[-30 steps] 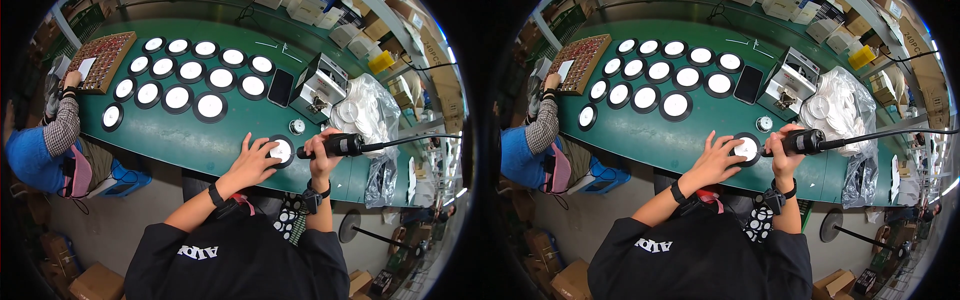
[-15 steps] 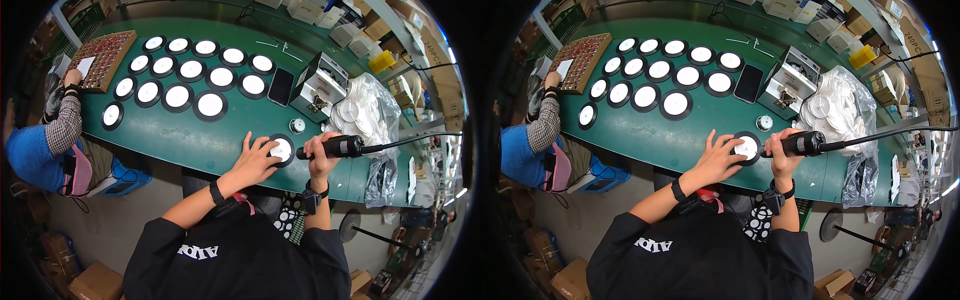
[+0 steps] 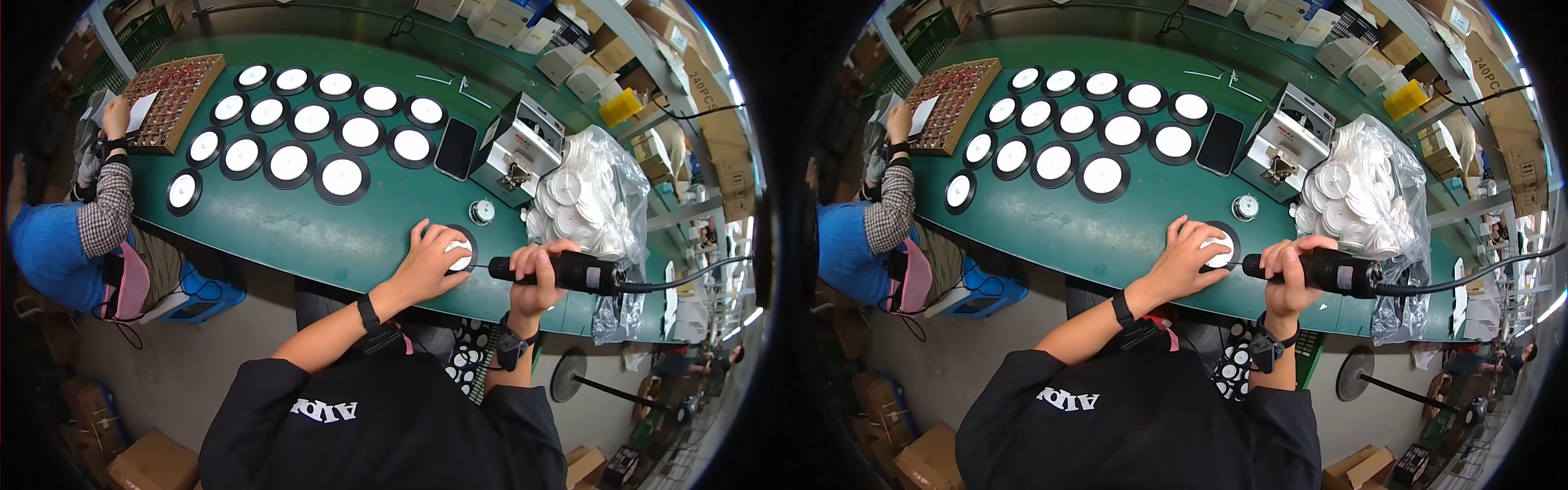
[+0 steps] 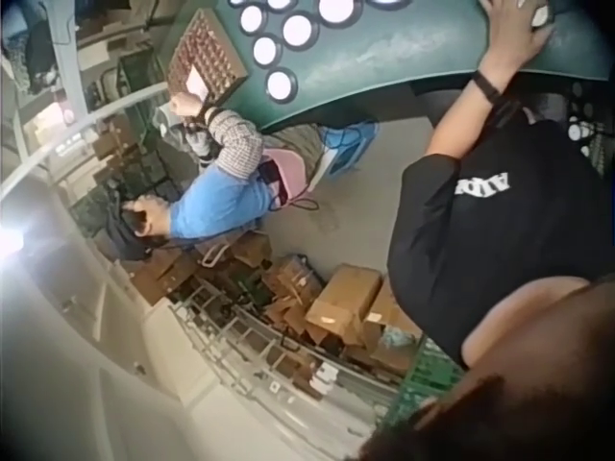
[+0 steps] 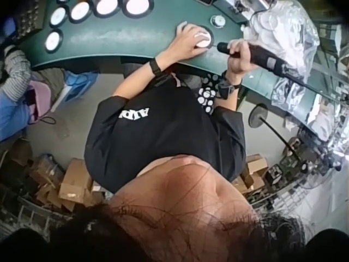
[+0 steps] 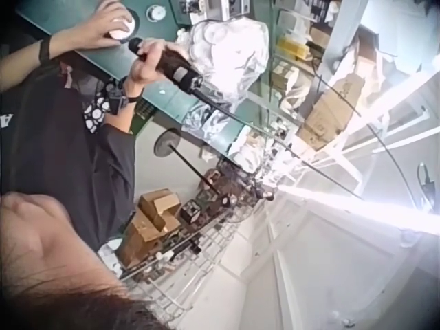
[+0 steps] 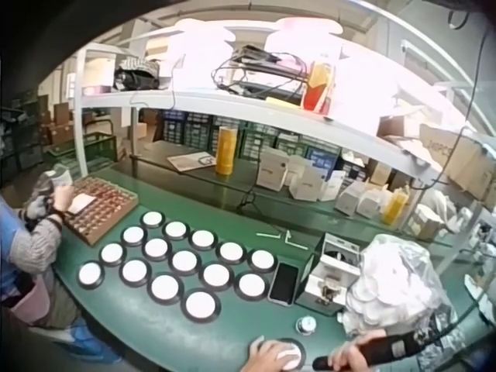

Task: The person uses a power screwdriver to drive screws into the center of several circular components on a table. They repeat this process for multiple components before setting the tool down and repositioning the objects.

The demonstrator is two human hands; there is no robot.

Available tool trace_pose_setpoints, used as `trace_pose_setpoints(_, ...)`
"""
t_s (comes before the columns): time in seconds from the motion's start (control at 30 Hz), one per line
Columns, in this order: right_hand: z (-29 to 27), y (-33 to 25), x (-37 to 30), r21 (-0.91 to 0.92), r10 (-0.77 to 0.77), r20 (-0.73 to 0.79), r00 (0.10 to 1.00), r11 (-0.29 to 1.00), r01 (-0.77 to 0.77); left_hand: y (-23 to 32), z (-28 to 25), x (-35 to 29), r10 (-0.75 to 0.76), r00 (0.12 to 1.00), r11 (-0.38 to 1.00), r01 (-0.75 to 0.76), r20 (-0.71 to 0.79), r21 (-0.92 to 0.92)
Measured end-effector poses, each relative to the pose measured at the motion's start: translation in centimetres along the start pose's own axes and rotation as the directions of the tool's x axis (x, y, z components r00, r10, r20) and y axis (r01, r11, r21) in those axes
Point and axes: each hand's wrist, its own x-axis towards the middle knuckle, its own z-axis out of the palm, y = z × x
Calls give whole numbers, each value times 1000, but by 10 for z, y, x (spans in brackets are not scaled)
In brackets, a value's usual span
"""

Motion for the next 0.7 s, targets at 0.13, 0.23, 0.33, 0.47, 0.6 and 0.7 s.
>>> trace_pose_setpoints(0.13,-4,-4,-5,56,11,18,1000,998,-12,0,-2,1,84,996,996,-84,9,-40)
trace_pose_setpoints(0.23,-3,-4,-6,51,14,-11,1000,999,-14,-4,-1,1,122,992,991,-123,-18,-47)
trace_pose_setpoints(0.33,-2,-4,-6,54,13,-19,1000,998,-11,-4,-1,1,117,993,991,-117,-18,-58)
trace_pose_setpoints(0.47,-2,-5,-6,65,12,-4,1000,998,-12,-4,0,0,99,995,993,-101,-33,-58)
trace_pose_setpoints(0.6,-2,-6,-7,63,13,3,1000,998,-13,-3,-2,0,93,995,994,-94,-26,-49)
trace_pose_setpoints(0.7,-3,-7,-7,70,20,8,1000,997,-21,-1,-3,0,97,995,995,-97,-19,-33)
